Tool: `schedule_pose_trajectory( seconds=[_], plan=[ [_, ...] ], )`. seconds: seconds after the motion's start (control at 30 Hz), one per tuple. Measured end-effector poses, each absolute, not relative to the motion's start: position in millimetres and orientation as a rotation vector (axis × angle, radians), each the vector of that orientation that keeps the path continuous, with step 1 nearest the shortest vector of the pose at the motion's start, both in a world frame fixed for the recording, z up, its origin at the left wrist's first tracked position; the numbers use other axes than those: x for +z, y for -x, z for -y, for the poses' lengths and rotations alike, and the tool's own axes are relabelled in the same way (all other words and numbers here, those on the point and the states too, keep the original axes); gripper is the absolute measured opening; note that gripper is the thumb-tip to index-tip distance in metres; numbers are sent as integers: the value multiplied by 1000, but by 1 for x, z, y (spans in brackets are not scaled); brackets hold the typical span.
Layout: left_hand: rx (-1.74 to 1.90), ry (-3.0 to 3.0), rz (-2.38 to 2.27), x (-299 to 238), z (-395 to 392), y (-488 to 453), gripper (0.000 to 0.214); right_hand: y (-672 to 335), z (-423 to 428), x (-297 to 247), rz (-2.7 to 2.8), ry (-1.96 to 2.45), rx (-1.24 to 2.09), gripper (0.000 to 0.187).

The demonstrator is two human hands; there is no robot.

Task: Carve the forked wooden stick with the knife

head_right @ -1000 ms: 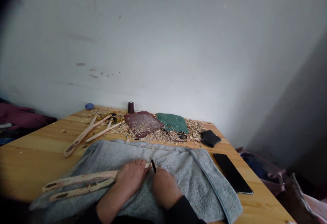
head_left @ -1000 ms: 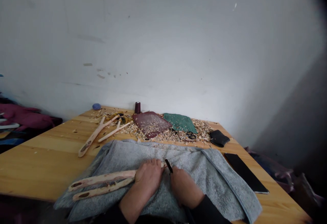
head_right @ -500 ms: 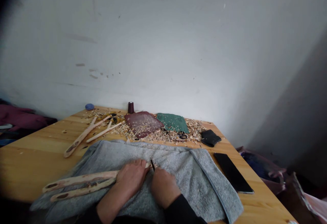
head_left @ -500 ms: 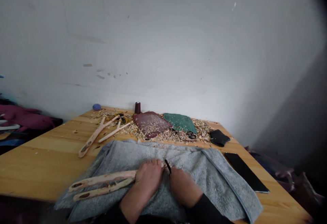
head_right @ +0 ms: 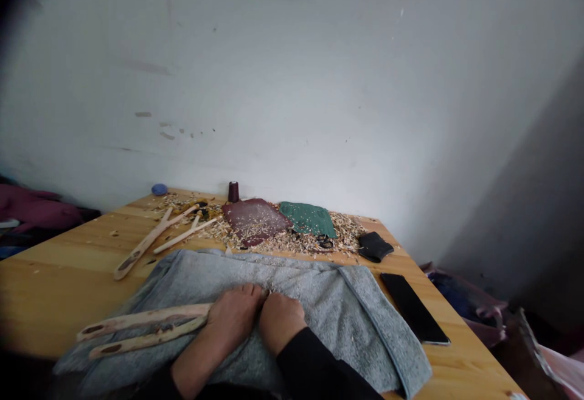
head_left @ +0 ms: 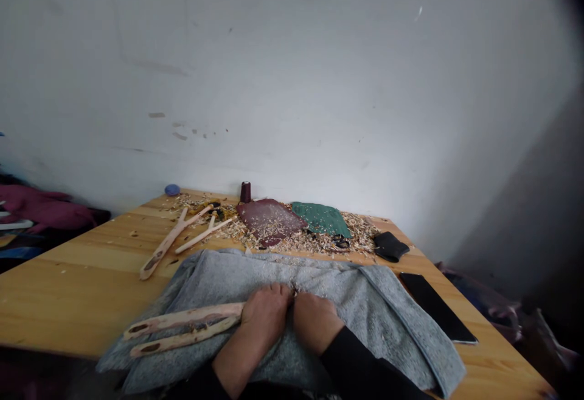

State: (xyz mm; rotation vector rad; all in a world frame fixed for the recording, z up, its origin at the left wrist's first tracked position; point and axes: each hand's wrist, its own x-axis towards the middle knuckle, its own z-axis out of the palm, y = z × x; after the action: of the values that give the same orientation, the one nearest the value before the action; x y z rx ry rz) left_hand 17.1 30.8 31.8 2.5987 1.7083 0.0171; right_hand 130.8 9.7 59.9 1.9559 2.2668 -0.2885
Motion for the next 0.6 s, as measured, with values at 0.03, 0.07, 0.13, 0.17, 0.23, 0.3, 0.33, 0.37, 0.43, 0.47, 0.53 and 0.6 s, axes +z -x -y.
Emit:
schedule_pose_trajectory(
  seconds=[0.03,0.07,0.13,0.17,0.23,0.3,0.33,0.37,0.43,0.47,0.53,0.6],
  plan=[
    [13,-2600,-1705,32,-31,-17,33,-129,-11,59,-2260,-1966,-281,31],
    [8,-2601,-1702,33,-31,-17,34,-126,-13,59,-2256,-1977,-273,31],
    [-4,-2604,-1695,35,-30,-16,35,-120,-16,58,-2254,-1996,-259,32],
    [-11,-2606,-1690,36,-30,-16,35,-118,-18,58,-2255,-2003,-254,33],
    [-19,-2611,-1682,37,-30,-16,35,-116,-22,58,-2260,-2012,-253,35],
    [-16,-2617,-1678,36,-30,-16,35,-118,-22,59,-2271,-2011,-253,34],
    [-10,-2620,-1680,35,-30,-16,35,-121,-21,60,-2277,-2009,-253,34],
    [-3,-2621,-1683,34,-31,-17,36,-124,-19,60,-2281,-2005,-252,34],
    [15,-2618,-1695,31,-31,-18,35,-131,-11,60,-2288,-1997,-247,33],
    [26,-2615,-1703,29,-31,-18,34,-135,-7,59,-2289,-1992,-246,34],
    [47,-2612,-1716,26,-31,-18,32,-140,2,57,-2288,-1986,-239,34],
    [58,-2615,-1721,24,-31,-18,32,-142,7,55,-2281,-1985,-238,35]
  ],
)
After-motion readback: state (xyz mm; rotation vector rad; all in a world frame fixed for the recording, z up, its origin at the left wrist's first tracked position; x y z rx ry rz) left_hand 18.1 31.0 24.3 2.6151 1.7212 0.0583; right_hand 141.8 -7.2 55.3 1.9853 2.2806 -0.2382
